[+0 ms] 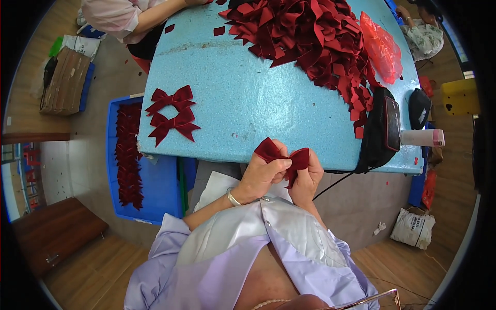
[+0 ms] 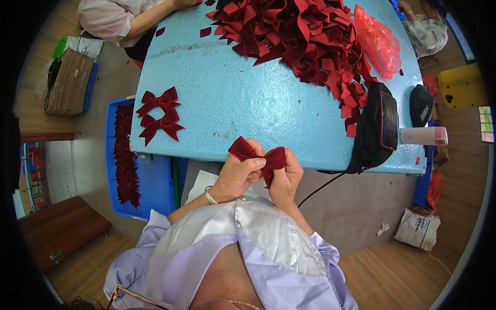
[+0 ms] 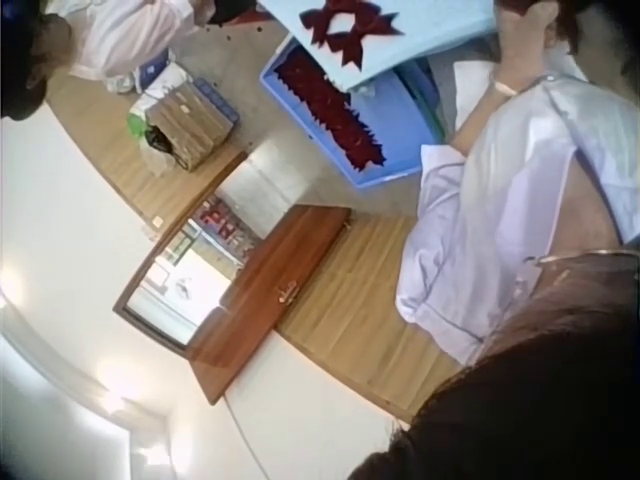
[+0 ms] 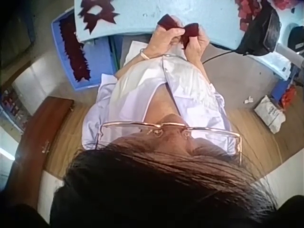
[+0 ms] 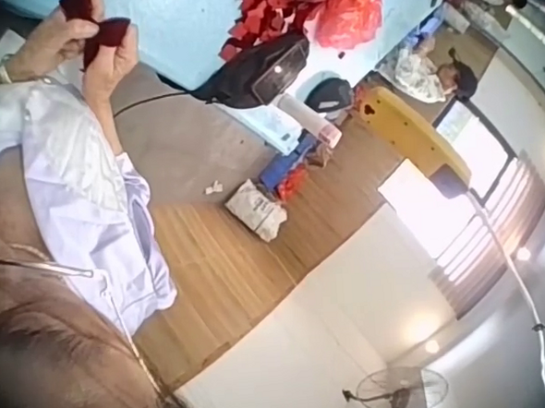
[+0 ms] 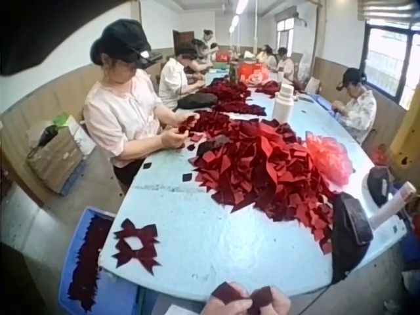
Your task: Folding and assembling red fabric strips to create decorative bows.
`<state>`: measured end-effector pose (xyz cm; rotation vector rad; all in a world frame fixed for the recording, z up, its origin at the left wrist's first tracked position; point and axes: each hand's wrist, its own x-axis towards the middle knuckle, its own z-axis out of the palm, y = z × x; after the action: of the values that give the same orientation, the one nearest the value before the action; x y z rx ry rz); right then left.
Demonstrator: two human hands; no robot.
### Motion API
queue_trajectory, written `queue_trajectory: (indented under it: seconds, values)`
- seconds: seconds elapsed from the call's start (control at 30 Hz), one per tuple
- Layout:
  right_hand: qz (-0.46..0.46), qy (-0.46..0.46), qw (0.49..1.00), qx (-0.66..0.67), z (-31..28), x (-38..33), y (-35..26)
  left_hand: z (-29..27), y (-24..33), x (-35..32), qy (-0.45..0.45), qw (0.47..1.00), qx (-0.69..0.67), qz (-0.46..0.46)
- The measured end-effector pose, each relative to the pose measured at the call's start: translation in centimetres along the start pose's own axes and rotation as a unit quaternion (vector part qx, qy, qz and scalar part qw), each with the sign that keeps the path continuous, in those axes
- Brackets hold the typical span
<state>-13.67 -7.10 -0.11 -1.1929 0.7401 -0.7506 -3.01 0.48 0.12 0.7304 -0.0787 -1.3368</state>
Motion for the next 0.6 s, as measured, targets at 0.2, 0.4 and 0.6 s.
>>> queue_trajectory:
  seconds: [0.2, 0.4, 0.6]
  values:
    - [-0.065, -0.105, 0.992, -0.014, -1.8, 2.0, 1.5, 0.2, -0.1, -0.4, 0.003, 0.998, 0.050, 0.029]
    - [-0.225, -0.001, 0.959, -0.170, 0.2, 1.8, 0.3, 0.4, 0.3, -0.4, 0.013, 0.999, 0.034, 0.023]
    - [-0.410, -0.047, 0.815, -0.406, -0.9, 2.7, -1.5, 0.3, 0.3, -0.7, 0.018, 1.000, 0.012, -0.005]
